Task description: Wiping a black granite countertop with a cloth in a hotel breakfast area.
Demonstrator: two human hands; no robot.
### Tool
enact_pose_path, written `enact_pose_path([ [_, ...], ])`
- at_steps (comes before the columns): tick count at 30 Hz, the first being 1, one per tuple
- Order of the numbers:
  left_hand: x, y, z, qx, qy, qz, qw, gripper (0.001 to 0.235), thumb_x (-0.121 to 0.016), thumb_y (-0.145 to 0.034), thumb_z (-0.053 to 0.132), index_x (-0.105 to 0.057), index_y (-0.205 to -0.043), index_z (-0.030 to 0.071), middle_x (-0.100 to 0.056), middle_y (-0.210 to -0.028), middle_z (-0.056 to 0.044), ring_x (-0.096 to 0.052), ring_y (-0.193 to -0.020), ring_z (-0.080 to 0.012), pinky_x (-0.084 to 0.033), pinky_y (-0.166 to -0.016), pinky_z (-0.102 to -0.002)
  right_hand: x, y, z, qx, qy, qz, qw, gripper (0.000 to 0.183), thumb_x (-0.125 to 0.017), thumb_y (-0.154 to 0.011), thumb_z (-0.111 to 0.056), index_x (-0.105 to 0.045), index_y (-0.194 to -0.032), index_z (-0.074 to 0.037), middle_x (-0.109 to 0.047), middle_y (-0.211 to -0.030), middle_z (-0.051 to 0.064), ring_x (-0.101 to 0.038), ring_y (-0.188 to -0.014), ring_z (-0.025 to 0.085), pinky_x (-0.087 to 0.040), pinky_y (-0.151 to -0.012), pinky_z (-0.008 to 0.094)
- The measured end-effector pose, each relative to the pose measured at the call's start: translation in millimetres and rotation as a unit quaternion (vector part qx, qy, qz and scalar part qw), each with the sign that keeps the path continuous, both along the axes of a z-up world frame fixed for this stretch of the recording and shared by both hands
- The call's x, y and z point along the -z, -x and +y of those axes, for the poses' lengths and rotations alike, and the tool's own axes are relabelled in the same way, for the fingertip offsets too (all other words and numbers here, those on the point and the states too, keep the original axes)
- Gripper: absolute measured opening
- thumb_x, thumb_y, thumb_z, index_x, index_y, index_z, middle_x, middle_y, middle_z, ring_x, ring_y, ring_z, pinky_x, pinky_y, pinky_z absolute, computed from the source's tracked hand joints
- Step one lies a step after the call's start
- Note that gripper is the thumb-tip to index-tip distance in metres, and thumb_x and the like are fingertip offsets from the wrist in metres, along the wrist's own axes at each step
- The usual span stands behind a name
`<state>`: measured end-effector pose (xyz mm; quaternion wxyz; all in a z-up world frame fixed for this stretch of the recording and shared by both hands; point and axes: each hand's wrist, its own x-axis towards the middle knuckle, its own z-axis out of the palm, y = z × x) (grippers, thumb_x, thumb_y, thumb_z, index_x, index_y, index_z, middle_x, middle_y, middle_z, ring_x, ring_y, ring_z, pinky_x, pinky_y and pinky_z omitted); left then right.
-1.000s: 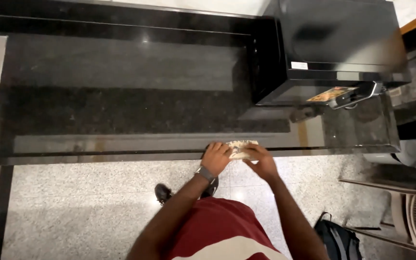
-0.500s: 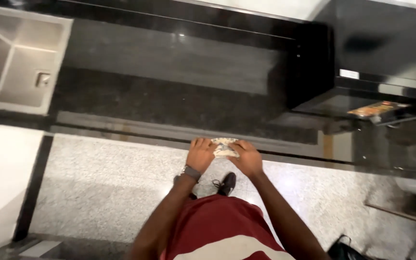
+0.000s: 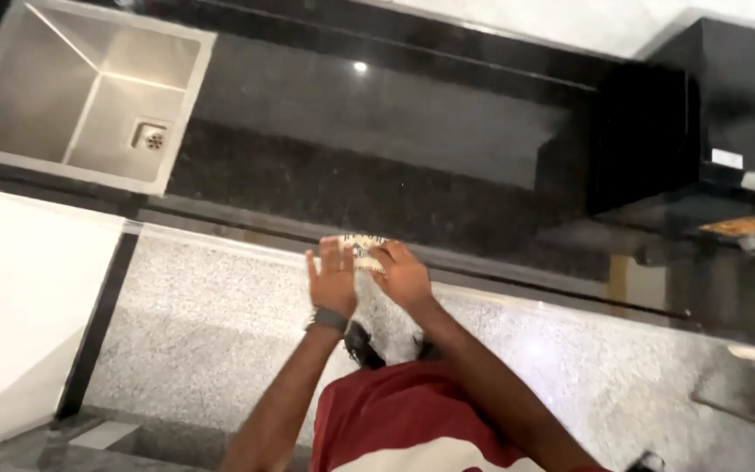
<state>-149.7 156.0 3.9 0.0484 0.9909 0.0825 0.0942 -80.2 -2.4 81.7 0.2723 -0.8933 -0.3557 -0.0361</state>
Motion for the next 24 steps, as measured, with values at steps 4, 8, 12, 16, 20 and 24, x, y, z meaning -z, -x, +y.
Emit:
enact_pose_path([
  [4,5,-9,-48,0.061,0.048,0.002,0.997,0.063,-0.05,-0.093,0.018,-0.044,-0.153,-0.002,-0.038,-0.165,-0.016,-0.03,-0.154,-0.0341,-0.018,-0.125,-0.06,-6,4,-37,0.029,0.003,0.04,0.999,0.043,-0.077,-0.086,-0.024,-0.07,-0.126,-0.012,-0.064,-0.126,0.009,-0.063,-0.116,0.031,-0.056,-0.093,0.042],
  [8,-28,-23,-99,0.156,0.182,0.012,0.971,0.078,-0.063,-0.083,0.021,-0.04,-0.152,-0.007,-0.033,-0.163,-0.025,-0.031,-0.151,-0.042,-0.02,-0.121,-0.06,-12,11,-90,0.136,0.039,0.024,0.99,0.045,-0.079,-0.079,-0.023,-0.071,-0.122,-0.01,-0.067,-0.125,0.012,-0.064,-0.115,0.035,-0.055,-0.091,0.044],
  [12,-29,-47,-132,0.212,0.218,0.03,0.952,0.084,-0.074,-0.08,0.025,-0.041,-0.15,-0.006,-0.036,-0.159,-0.026,-0.034,-0.147,-0.0434,-0.025,-0.12,-0.061,7,11,-132,0.239,0.091,0.049,0.965,0.044,-0.073,-0.08,-0.017,-0.074,-0.124,-0.009,-0.068,-0.126,0.017,-0.065,-0.114,0.037,-0.054,-0.094,0.045],
  [16,-16,-55,-120,0.218,0.247,0.076,0.941,0.083,-0.076,-0.077,0.026,-0.042,-0.146,-0.006,-0.036,-0.159,-0.025,-0.034,-0.147,-0.0432,-0.028,-0.115,-0.061,88,-9,-151,0.322,-0.241,0.363,0.84,0.049,-0.063,-0.096,-0.027,-0.065,-0.137,-0.001,-0.072,-0.133,0.016,-0.069,-0.121,0.03,-0.052,-0.1,0.038],
  [20,-7,-72,-67,0.176,0.295,0.007,0.939,0.078,-0.07,-0.089,0.029,-0.041,-0.154,-0.002,-0.034,-0.164,-0.022,-0.032,-0.152,-0.0412,-0.029,-0.12,-0.059,135,-54,-104,0.311,-0.042,0.337,0.888,0.088,-0.064,-0.097,-0.05,-0.031,-0.153,0.009,-0.035,-0.149,0.039,-0.032,-0.139,0.051,-0.03,-0.113,0.054],
  [24,-7,-63,15,0.014,0.159,-0.02,0.987,0.08,-0.058,-0.095,0.047,-0.037,-0.155,0.0,-0.027,-0.165,-0.021,-0.024,-0.152,-0.0393,-0.022,-0.118,-0.063,143,-122,-76,0.38,0.061,0.178,0.906,0.111,-0.054,-0.097,-0.064,-0.005,-0.16,0.014,0.004,-0.168,0.034,0.01,-0.156,0.048,0.002,-0.124,0.059],
])
